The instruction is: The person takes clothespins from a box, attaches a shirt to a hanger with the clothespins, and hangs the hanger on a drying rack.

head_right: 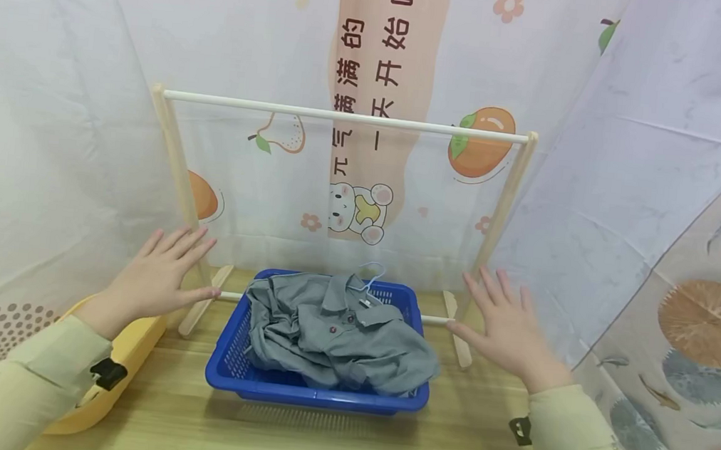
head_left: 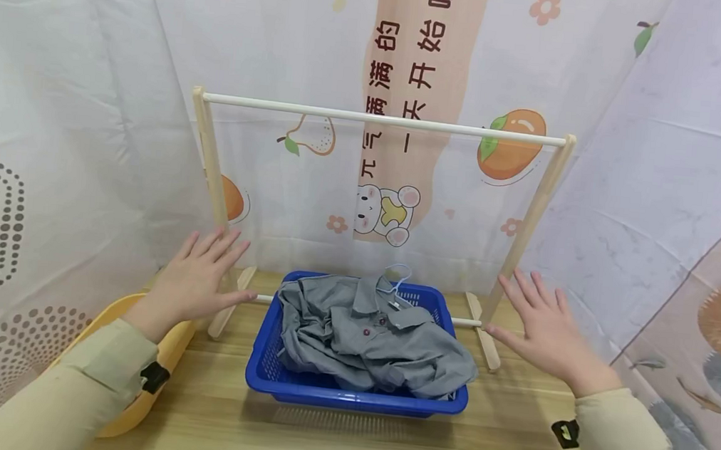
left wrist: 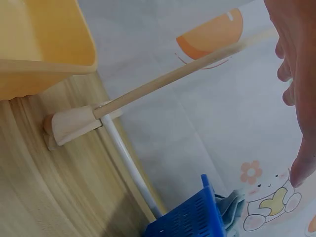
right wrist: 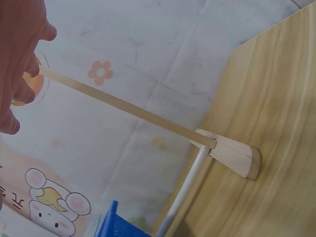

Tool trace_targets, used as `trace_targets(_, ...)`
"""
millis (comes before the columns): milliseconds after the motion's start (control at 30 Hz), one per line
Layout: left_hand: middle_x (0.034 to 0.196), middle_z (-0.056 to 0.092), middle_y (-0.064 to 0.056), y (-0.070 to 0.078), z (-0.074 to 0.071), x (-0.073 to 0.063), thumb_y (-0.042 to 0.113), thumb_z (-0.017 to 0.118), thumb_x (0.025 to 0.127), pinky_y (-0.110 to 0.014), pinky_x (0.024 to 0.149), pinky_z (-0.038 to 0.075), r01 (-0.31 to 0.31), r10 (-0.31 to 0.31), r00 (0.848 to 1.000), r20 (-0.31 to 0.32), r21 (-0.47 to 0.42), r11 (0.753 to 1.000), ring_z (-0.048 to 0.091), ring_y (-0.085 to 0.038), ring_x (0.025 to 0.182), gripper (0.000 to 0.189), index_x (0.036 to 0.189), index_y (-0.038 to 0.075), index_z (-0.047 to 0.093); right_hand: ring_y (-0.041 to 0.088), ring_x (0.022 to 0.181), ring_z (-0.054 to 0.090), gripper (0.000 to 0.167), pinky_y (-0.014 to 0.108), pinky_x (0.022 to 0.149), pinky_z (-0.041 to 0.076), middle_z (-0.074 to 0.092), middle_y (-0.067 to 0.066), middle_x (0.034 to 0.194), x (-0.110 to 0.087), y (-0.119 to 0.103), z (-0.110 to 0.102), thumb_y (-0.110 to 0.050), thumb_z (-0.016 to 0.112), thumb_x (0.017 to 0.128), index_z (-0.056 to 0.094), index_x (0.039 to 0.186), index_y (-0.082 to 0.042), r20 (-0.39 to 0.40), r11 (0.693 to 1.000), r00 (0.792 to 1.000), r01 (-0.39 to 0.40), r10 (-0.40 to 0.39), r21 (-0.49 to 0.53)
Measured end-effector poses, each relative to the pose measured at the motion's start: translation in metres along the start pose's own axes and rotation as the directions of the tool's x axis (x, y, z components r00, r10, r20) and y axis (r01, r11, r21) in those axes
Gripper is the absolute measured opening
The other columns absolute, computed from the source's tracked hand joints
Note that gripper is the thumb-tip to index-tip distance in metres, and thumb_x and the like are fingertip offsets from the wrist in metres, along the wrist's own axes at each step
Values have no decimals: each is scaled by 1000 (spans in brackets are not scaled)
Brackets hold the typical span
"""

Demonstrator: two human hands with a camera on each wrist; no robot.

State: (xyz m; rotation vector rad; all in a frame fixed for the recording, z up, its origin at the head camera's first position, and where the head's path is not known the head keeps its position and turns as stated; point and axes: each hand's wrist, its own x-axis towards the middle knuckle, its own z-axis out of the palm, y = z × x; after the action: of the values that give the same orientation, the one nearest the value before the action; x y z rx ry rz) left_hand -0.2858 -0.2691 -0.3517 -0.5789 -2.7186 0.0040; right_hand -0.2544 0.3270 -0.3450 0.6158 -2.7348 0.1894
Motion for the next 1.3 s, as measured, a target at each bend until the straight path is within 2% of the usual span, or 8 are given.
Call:
trace_targets(200, 168, 17, -14, 2, -7, 3, 76, 51, 92, -58, 121, -6, 2, -2, 1000, -31, -10, 1000, 10, -38, 154, 99, 162, 11, 27, 43, 153, 0, 91, 75, 113, 3, 11, 22, 167, 4, -1, -10, -54, 63, 97, 16, 165, -15, -10, 998, 1000, -6, 6, 61)
trace_targets(433, 170, 13, -10, 4, -16, 8, 75, 55, 90, -64, 120, 4, 13, -16, 998, -68, -40, 999, 13, -39, 153, 101, 163, 12, 27, 45, 152, 3, 89, 72, 115, 8, 9, 23, 167, 6, -7, -21, -45, 64, 99, 15, 165, -12, -18, 985, 1000, -3, 6, 173)
trace_targets(667, 170, 13, -8, 6, -28, 11, 70, 58, 92, -61, 121, 0, 7, -18, 993, -120, -93, 996, 15, -39, 152, 97, 164, 14, 24, 44, 153, 5, 85, 72, 114, 13, 6, 19, 168, 11, -16, -31, -39, 62, 102, 10, 166, -18, -13, 960, 1000, -9, 13, 279)
trace_targets(833, 170, 14, -8, 8, -31, 14, 68, 60, 92, -60, 121, 3, -11, -5, 988, -156, -101, 995, 17, -39, 151, 95, 163, 13, 26, 43, 153, 6, 80, 71, 115, 12, 5, 16, 169, 15, -24, -38, -34, 58, 105, 8, 166, -20, -16, 925, 1000, -3, 10, 381)
trace_targets(933, 169, 17, -8, 12, -34, 17, 67, 61, 92, -61, 120, 8, -14, -6, 986, -167, -118, 993, 18, -39, 151, 95, 162, 11, 29, 47, 151, 9, 76, 71, 115, 12, 8, 19, 168, 17, -27, -42, -30, 55, 106, 10, 166, -17, -42, 896, 999, 11, 9, 444)
trace_targets(1133, 167, 21, -13, 23, -41, 21, 61, 63, 93, -63, 118, 15, -23, -8, 986, -169, -179, 984, 20, -41, 150, 92, 160, 7, 31, 51, 146, 24, 69, 73, 107, 26, 18, 19, 167, 19, -30, -48, -24, 53, 107, 16, 165, -13, -82, 836, 995, 2, 52, 549)
trace_targets(1233, 166, 24, -16, 28, -42, 23, 58, 64, 94, -63, 118, 17, -33, -4, 985, -174, -209, 977, 22, -42, 149, 90, 160, 6, 31, 51, 142, 31, 67, 44, 112, 40, 20, 20, 166, 20, -30, -49, -20, 51, 108, 17, 164, -8, -89, 807, 995, 16, 45, 591)
trace_targets(1300, 166, 24, -16, 31, -43, 24, 58, 64, 95, -63, 118, 18, -33, -8, 985, -172, -236, 971, 22, -42, 149, 90, 161, 7, 30, 51, 141, 33, 65, 21, 104, 42, 21, 20, 165, 19, -31, -49, -19, 50, 109, 17, 163, -6, -90, 788, 995, 18, 47, 615)
